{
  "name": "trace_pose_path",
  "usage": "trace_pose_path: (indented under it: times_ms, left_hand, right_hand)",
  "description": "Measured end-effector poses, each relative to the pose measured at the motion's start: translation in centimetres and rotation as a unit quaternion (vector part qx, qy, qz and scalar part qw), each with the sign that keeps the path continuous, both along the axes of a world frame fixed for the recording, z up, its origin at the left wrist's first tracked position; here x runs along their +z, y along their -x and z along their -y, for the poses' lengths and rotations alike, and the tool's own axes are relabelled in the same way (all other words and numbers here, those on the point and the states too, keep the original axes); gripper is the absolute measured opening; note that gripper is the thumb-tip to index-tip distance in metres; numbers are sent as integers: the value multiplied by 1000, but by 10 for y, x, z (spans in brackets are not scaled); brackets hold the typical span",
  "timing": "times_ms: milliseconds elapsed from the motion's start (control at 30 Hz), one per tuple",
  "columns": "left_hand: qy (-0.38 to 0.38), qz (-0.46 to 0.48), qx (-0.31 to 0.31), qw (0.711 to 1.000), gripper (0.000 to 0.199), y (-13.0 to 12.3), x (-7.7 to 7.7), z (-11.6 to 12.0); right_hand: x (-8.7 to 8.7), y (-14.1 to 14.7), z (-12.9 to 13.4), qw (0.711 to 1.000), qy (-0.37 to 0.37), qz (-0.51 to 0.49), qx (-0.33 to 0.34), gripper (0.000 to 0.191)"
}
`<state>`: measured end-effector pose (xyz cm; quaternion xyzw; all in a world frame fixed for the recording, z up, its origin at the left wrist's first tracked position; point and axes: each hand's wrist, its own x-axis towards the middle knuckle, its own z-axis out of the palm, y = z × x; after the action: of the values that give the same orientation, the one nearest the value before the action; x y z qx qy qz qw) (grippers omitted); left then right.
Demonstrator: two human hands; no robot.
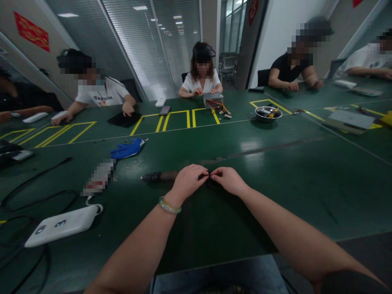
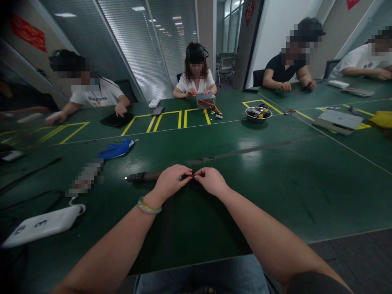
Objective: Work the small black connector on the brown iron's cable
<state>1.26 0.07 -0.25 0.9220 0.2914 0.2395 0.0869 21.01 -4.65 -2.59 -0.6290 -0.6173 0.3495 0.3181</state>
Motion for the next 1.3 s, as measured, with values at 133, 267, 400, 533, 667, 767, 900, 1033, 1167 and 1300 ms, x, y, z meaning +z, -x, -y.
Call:
trace_pose_path:
  times_ms: [133, 267, 400, 533, 667, 767, 900, 1033, 1167, 1300]
  left_hand:
    - [-4, 4, -2, 1000, 10, 0, 0, 1]
    - [-3, 5, -1, 1000, 8, -1, 0, 2]
    - [-6, 12, -3, 1000, 8, -2, -2, 1]
    - [0, 11, -5, 1000, 9, -1, -2, 0]
    - [11, 12, -18, 1000, 11, 1, 1, 0]
    - [17, 18, -27, 999, 11, 2, 1, -1]
    - [20, 22, -33, 999, 14, 3, -1, -3]
    - [23, 19, -30, 999, 14, 3, -2, -4]
    - [24, 13, -27, 999, 16, 2, -2, -5]
    - [19, 12, -24, 999, 15, 0, -2, -4]
  right_hand:
    - [1, 1, 0, 1000, 7, -18, 0, 11]
    - [1, 1, 0, 999, 9, -38, 6, 13]
    - [-1, 1, -1, 999, 11, -36, 4, 12]
    - [-4, 1, -3, 999, 7, -34, 4, 11]
    - [-4, 0, -3, 999, 1, -40, 22, 11]
    - [0, 0, 0, 999, -23, -10, 29, 9]
    - [9, 2, 4, 993, -95, 71, 24, 8]
    - [13, 2, 8, 981, -138, 133, 36, 8]
    - [14, 1, 9, 979, -140, 141, 39, 8]
    - [12, 2, 8, 982, -134, 129, 23, 9]
